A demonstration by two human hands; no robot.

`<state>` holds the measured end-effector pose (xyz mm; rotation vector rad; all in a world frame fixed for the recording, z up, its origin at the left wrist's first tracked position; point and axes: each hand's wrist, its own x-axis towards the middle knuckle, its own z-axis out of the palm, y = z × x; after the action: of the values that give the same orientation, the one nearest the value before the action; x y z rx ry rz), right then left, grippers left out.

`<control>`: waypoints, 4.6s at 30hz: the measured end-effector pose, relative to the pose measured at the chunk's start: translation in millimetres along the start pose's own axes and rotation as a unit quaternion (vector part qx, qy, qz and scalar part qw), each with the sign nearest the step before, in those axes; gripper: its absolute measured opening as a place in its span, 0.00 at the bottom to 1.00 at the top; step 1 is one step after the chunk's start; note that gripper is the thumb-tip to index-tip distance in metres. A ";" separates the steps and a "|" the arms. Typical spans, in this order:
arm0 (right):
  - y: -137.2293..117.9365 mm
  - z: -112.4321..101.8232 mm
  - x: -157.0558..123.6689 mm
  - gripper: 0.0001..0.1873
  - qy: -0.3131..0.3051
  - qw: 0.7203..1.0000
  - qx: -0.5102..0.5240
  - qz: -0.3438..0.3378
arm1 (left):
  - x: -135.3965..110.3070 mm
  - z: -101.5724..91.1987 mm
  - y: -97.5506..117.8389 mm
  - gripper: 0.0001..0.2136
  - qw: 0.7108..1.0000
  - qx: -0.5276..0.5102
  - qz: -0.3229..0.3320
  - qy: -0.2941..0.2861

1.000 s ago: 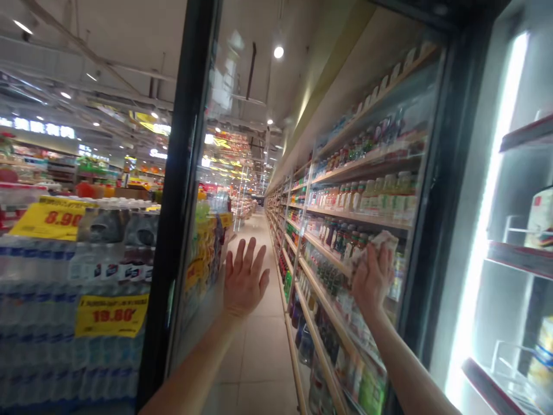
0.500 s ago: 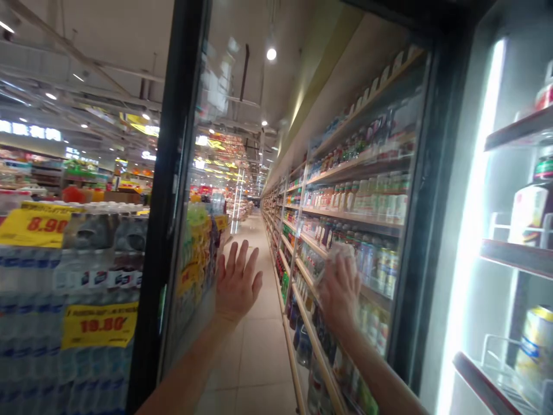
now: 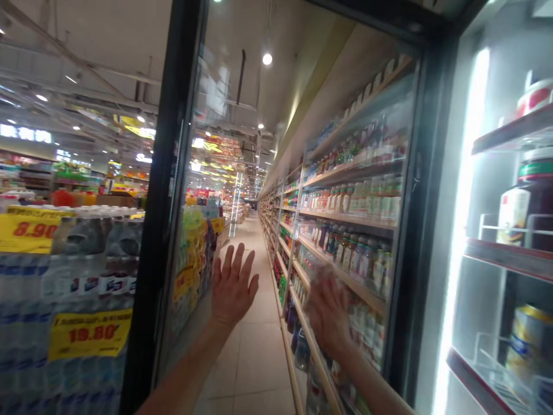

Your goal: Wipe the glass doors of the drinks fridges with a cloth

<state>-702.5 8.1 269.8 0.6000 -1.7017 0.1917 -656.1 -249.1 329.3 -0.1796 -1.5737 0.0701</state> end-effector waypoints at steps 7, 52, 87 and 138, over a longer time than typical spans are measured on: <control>29.6 -3.8 46.8 0.26 0.094 0.987 -0.035 0.122 | 0.2 1.1 -2.0 0.29 1.000 0.018 0.017 0.004; 59.7 -30.7 210.1 0.24 0.048 0.992 -0.024 -0.111 | 131.4 -25.0 -45.6 0.28 0.999 0.037 -0.038 -0.001; 57.9 -37.4 280.2 0.28 0.118 0.983 -0.015 0.141 | 127.5 -19.5 -46.1 0.25 0.996 0.080 -0.020 0.030; 38.3 -18.5 223.6 0.28 0.158 0.980 -0.020 0.119 | 127.0 -15.8 -50.3 0.26 0.999 0.034 -0.033 0.003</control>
<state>-728.8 -14.2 494.7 0.3142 -1.4597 0.4005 -644.1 -279.6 462.8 -0.0745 -1.5669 0.0697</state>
